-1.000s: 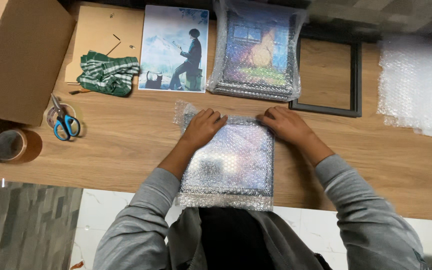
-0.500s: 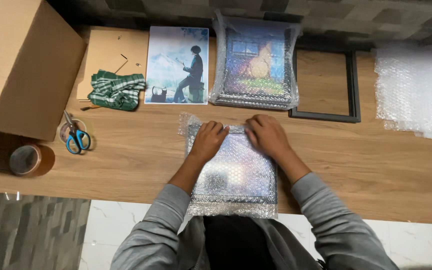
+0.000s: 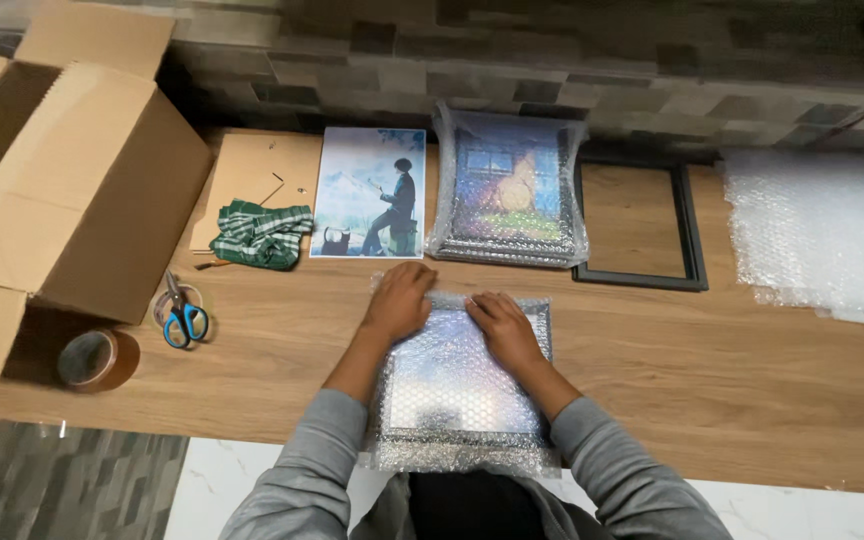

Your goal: The person wraps a picture frame in bubble wrap and secures it by hand.

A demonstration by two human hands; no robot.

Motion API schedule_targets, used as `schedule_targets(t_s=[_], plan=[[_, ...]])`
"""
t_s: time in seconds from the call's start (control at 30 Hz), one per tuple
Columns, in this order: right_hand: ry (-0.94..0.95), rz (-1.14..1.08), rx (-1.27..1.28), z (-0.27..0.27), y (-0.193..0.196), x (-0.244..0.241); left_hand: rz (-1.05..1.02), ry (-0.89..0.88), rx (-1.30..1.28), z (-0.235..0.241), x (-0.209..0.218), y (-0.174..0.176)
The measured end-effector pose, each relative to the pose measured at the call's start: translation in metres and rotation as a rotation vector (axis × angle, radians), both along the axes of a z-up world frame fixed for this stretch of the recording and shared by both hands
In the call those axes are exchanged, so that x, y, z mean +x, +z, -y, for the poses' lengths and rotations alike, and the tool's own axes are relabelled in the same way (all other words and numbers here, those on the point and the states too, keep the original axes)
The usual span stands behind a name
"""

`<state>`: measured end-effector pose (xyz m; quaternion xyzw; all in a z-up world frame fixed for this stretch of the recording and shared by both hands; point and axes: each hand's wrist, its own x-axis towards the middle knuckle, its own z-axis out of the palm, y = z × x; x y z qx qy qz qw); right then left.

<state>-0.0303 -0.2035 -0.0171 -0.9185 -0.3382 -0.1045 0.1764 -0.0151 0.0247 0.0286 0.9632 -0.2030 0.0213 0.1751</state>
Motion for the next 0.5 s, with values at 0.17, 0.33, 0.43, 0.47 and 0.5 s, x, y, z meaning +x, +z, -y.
schedule_targets(t_s=[0.17,0.33,0.43,0.47,0.5], plan=[[-0.004,0.000,0.013,0.000,-0.009,-0.001,-0.139,0.033,0.108,-0.034,0.010,-0.022],[-0.017,0.035,-0.006,0.002,-0.022,0.002,-0.014,-0.020,0.126,-0.044,-0.004,-0.004],[-0.021,0.034,-0.012,0.000,-0.020,0.002,0.067,-0.046,0.151,-0.049,-0.018,0.005],[-0.019,0.032,-0.012,-0.001,-0.012,-0.001,0.064,-0.044,0.152,-0.050,-0.023,0.006],[-0.015,0.020,-0.016,-0.003,-0.004,-0.003,0.086,-0.039,0.144,-0.051,-0.028,0.006]])
